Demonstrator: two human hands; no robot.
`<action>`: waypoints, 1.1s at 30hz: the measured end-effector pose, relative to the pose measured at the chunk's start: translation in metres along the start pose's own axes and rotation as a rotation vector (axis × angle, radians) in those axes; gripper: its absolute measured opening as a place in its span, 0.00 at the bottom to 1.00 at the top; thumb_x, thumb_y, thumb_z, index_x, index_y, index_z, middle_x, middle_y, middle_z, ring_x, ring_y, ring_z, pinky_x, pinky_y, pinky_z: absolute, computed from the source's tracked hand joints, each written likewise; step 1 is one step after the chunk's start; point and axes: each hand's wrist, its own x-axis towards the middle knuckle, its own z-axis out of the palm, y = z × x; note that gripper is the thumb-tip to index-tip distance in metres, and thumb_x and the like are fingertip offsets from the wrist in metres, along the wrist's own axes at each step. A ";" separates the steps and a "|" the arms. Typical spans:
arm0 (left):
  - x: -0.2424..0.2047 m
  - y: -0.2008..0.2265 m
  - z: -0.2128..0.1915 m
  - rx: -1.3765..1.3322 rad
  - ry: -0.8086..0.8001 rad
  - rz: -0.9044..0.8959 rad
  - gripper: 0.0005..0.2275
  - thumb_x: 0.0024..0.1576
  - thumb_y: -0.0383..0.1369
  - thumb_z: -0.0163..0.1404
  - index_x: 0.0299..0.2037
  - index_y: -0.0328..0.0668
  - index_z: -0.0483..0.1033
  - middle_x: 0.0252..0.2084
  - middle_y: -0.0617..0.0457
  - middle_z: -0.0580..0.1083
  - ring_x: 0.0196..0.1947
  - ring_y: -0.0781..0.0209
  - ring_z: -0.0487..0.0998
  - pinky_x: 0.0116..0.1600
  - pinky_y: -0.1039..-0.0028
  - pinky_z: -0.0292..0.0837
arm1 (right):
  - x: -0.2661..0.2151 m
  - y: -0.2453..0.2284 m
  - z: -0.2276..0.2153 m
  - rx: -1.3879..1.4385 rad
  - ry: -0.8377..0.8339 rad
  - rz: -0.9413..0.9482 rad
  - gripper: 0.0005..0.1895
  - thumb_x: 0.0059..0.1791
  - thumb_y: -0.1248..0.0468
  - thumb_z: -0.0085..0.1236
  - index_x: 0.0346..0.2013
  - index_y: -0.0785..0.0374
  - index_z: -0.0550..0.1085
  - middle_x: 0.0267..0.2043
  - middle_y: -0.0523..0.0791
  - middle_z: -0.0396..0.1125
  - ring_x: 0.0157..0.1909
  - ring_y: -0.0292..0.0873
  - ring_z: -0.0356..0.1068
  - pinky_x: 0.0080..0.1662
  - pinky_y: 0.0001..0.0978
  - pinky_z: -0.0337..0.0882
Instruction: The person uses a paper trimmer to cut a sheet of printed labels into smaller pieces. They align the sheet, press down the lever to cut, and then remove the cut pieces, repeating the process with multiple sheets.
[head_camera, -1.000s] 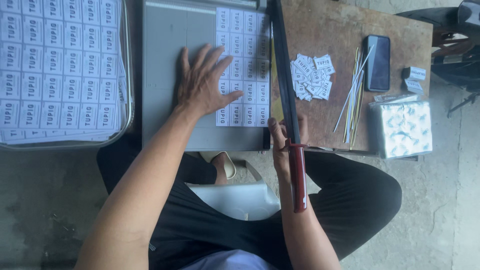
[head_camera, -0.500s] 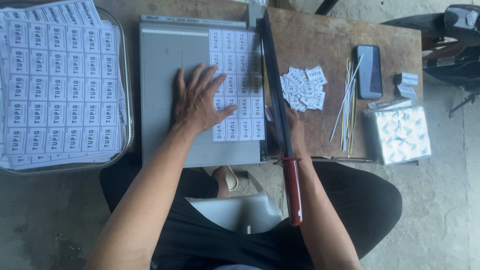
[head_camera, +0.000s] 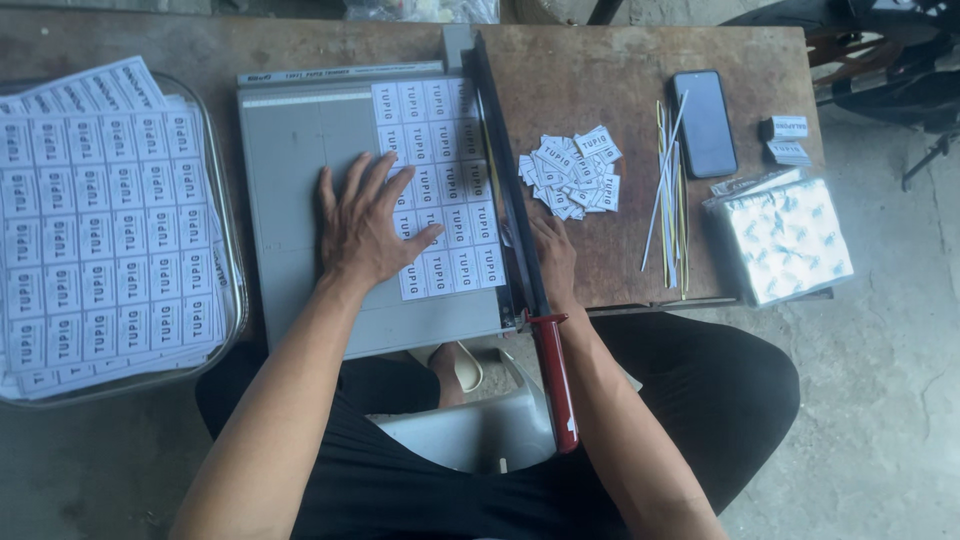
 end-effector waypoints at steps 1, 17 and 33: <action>0.000 0.000 0.000 0.001 0.009 0.004 0.38 0.46 0.59 0.60 0.65 0.50 0.70 0.72 0.49 0.62 0.75 0.48 0.51 0.73 0.36 0.29 | 0.000 -0.003 -0.002 0.019 -0.022 0.035 0.21 0.51 0.58 0.55 0.56 0.63 0.76 0.50 0.49 0.74 0.50 0.54 0.69 0.53 0.45 0.70; 0.002 0.004 0.009 0.095 0.027 0.079 0.38 0.48 0.60 0.58 0.66 0.48 0.72 0.72 0.46 0.65 0.75 0.44 0.56 0.75 0.37 0.36 | 0.033 -0.021 -0.038 0.197 -0.241 0.250 0.34 0.41 0.68 0.58 0.63 0.56 0.70 0.45 0.53 0.75 0.44 0.58 0.75 0.46 0.48 0.73; 0.003 -0.005 0.019 0.112 0.000 0.073 0.40 0.51 0.66 0.53 0.67 0.48 0.71 0.73 0.43 0.64 0.76 0.43 0.54 0.75 0.36 0.35 | -0.021 -0.031 -0.049 0.642 -0.282 0.514 0.21 0.50 0.59 0.61 0.57 0.61 0.75 0.47 0.53 0.77 0.48 0.49 0.79 0.52 0.40 0.78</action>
